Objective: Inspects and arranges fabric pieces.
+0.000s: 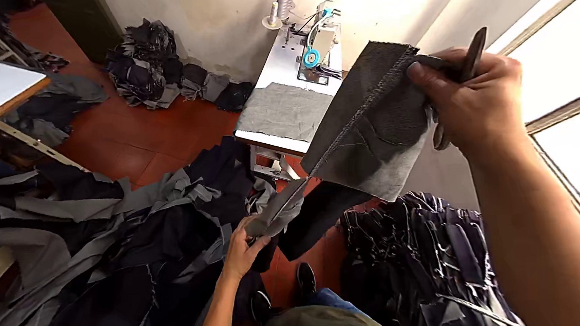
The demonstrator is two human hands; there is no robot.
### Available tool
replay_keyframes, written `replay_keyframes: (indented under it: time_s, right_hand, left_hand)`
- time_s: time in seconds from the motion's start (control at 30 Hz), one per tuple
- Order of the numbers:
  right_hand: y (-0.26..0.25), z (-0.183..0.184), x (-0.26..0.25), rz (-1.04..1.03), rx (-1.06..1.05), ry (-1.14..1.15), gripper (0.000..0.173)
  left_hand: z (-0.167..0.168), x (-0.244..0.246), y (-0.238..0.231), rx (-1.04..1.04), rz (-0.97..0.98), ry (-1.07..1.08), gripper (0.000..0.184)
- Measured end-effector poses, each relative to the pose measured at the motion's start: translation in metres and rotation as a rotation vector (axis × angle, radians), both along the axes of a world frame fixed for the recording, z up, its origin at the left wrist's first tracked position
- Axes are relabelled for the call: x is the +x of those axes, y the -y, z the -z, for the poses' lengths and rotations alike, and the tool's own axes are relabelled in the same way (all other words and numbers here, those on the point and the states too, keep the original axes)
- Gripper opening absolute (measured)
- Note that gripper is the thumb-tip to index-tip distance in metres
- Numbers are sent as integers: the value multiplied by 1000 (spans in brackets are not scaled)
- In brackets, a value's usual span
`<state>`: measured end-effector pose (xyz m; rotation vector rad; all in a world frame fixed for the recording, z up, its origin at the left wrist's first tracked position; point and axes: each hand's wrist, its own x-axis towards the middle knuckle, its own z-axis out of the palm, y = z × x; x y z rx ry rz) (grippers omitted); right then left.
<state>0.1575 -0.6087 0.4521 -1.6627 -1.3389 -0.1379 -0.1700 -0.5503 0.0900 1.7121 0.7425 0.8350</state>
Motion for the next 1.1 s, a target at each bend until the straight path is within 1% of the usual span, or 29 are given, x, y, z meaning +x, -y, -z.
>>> replay_keyframes:
  time_s: [0.03, 0.07, 0.1, 0.17, 0.23, 0.3, 0.37, 0.43, 0.5, 0.57, 0.63, 0.67, 0.73, 0.77, 0.83, 0.9, 0.97, 1.03, 1.07, 1.1]
  right_hand:
    - [5, 2, 6, 23, 21, -14, 15]
    - [9, 4, 11, 44, 21, -27, 15]
    - [12, 7, 17, 67, 12, -29, 16]
    - [14, 16, 34, 101, -29, -35, 21]
    - [15, 30, 56, 71, -90, -127, 19]
    - [17, 46, 77, -26, -141, -310, 13]
    - [22, 60, 88, -101, -152, -478, 10]
    - [29, 68, 95, -113, -137, -571, 11]
    - [40, 68, 98, -95, -115, -590, 11]
    - [56, 59, 100, -101, -77, -568, 9]
    - [76, 44, 104, -125, -23, -509, 8]
    - [87, 36, 106, -133, 2, -468, 8]
    - [104, 19, 111, -150, 58, -400, 9]
    - [110, 12, 115, -163, 95, -372, 11]
    - [117, -2, 122, -219, 216, -324, 15]
    - [114, -15, 126, -292, 407, -311, 18]
    - [99, -31, 112, -312, 580, -385, 22]
    - [72, -48, 72, -286, 589, -487, 25]
    - [49, -46, 61, -390, 600, -490, 28]
    - [26, -43, 53, -540, 573, -483, 29]
  left_hand:
    - [-12, -3, 3, 71, -50, -55, 43]
    - [-27, -7, 4, 124, -130, -105, 33]
    - [-47, -14, 0, 147, -220, -148, 29]
    - [-101, -34, -21, 215, -419, -174, 27]
    - [-169, -60, -47, 401, -525, -163, 30]
    - [-236, -79, -67, 655, -495, -185, 36]
    - [-294, -81, -75, 852, -404, -240, 38]
    - [-332, -74, -76, 930, -333, -304, 40]
    - [-354, -69, -70, 946, -240, -335, 42]
    - [-364, -71, -61, 896, -115, -284, 28]
    - [-360, -71, -59, 753, 16, -135, 11]
    - [-357, -71, -56, 662, 60, -80, 7]
    - [-354, -67, -46, 535, 118, -53, 9]
    - [-357, -63, -37, 526, 134, -51, 12]
    - [-369, -54, -21, 603, 208, -34, 15]
    - [-385, -44, -14, 724, 260, 7, 13]
    - [-399, -26, -17, 855, 202, 66, 10]
    - [-407, -3, -28, 971, 159, 109, 13]
    - [-412, 8, -33, 1012, 152, 126, 13]
    - [-416, 14, -36, 1034, 149, 134, 13]
